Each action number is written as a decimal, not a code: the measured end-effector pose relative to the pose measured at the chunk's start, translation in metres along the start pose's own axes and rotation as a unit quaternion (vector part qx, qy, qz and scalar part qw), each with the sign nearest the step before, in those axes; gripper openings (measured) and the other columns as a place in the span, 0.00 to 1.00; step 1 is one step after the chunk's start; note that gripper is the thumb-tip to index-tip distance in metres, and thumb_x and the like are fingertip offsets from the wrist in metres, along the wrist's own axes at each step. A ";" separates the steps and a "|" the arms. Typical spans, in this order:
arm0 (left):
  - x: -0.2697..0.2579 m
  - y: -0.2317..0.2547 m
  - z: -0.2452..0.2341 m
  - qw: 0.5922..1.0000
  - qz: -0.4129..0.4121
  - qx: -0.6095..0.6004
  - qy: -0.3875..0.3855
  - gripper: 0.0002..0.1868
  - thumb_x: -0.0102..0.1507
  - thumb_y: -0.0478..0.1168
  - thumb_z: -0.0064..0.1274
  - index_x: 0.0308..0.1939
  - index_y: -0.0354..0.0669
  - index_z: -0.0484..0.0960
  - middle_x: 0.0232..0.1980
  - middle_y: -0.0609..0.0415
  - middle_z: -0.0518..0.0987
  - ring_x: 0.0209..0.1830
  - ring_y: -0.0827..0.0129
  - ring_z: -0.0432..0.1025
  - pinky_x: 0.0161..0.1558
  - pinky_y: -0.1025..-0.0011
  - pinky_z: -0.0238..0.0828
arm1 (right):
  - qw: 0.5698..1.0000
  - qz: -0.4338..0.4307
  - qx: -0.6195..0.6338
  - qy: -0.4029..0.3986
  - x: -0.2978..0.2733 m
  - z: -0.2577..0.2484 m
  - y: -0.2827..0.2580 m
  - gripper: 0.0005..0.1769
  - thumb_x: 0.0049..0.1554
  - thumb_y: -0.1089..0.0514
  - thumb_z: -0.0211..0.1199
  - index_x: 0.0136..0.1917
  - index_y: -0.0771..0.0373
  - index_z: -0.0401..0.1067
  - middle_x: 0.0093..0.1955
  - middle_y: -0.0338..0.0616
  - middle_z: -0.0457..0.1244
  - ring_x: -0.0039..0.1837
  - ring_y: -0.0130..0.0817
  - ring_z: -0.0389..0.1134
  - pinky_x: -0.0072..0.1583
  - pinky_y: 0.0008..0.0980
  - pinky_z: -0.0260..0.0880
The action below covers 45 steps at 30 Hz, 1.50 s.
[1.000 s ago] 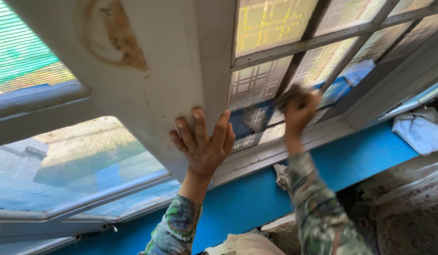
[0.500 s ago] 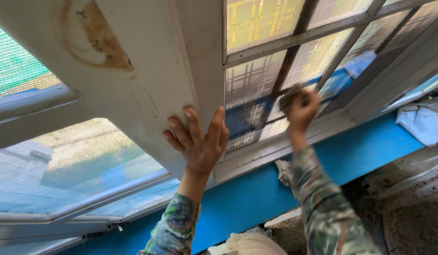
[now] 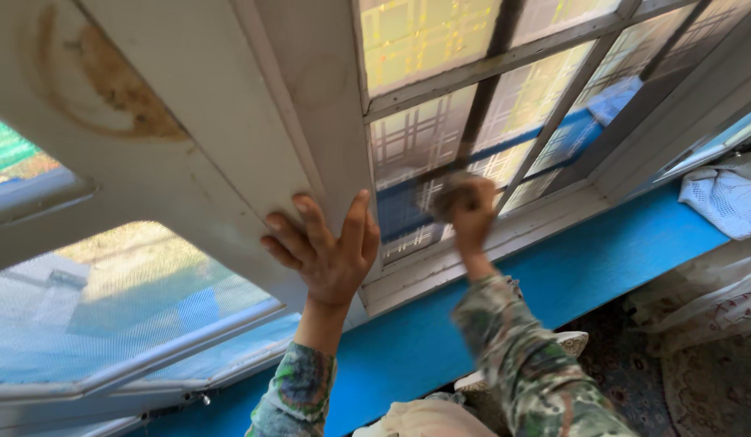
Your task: The person wipes the interior surface of a multi-pane window using a cloth. They systematically clean the glass panes and the surrounding white frame, moving from the upper sections down to the lower frame.
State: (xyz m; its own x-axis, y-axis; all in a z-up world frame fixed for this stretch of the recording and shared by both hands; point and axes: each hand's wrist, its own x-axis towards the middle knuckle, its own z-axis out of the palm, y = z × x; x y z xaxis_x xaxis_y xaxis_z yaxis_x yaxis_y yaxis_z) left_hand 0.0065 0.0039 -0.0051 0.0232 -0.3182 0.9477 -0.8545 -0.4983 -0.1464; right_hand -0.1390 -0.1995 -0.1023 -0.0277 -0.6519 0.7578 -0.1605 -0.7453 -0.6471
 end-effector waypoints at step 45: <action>-0.024 -0.015 0.011 0.990 -0.098 0.090 -0.043 0.16 0.74 0.58 0.46 0.55 0.68 0.89 0.87 0.48 0.33 0.85 0.41 0.23 0.80 0.39 0.19 | 0.994 -0.078 0.056 0.055 0.182 -0.062 0.011 0.09 0.63 0.67 0.71 0.54 0.61 0.72 0.57 0.48 0.57 0.64 0.45 0.62 0.63 0.39 0.66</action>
State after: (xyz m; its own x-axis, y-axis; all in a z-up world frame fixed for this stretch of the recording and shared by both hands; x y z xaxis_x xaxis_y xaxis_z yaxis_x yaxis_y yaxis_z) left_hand 0.0245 0.0099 -0.0291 0.2299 -0.2655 0.9363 -0.7235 -0.6901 -0.0180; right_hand -0.2070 -0.3175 0.0334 -0.1200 -0.5122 0.8505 -0.0607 -0.8513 -0.5212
